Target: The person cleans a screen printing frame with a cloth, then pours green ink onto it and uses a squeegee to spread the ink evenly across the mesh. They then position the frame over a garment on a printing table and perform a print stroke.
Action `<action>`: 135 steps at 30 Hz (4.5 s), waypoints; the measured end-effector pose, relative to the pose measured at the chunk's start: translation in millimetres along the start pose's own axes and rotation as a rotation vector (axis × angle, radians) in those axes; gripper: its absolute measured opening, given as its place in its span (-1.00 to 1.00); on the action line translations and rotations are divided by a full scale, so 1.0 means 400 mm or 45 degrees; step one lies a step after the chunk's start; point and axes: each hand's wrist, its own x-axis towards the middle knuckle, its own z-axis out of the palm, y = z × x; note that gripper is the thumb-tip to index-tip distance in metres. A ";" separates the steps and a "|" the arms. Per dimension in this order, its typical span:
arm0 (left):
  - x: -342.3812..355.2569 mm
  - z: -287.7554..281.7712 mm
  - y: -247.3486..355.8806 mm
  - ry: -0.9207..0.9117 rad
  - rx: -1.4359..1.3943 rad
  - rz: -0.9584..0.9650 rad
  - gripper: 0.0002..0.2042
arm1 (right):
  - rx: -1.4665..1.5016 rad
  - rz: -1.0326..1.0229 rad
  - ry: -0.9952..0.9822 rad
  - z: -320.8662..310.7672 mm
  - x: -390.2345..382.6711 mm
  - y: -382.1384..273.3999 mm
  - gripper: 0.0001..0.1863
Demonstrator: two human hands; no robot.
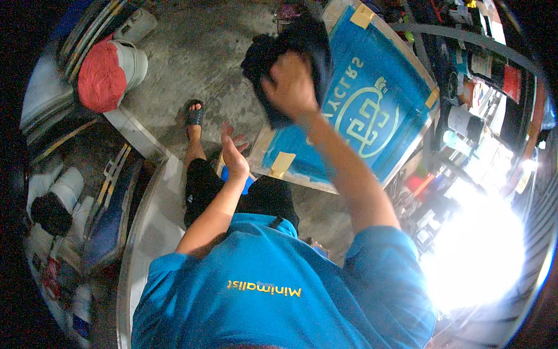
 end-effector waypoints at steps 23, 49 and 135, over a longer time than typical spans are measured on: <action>0.007 -0.042 -0.039 -0.117 0.532 0.194 -0.37 | -0.279 0.735 0.468 -0.122 0.033 0.537 -0.11; -0.026 0.019 0.055 -0.232 0.633 0.094 -0.21 | -0.010 0.758 0.159 -0.223 0.018 0.769 -0.43; -1.649 0.858 -0.420 -2.809 1.126 0.885 -0.53 | 0.247 1.487 2.641 -1.248 -2.182 -0.043 -0.67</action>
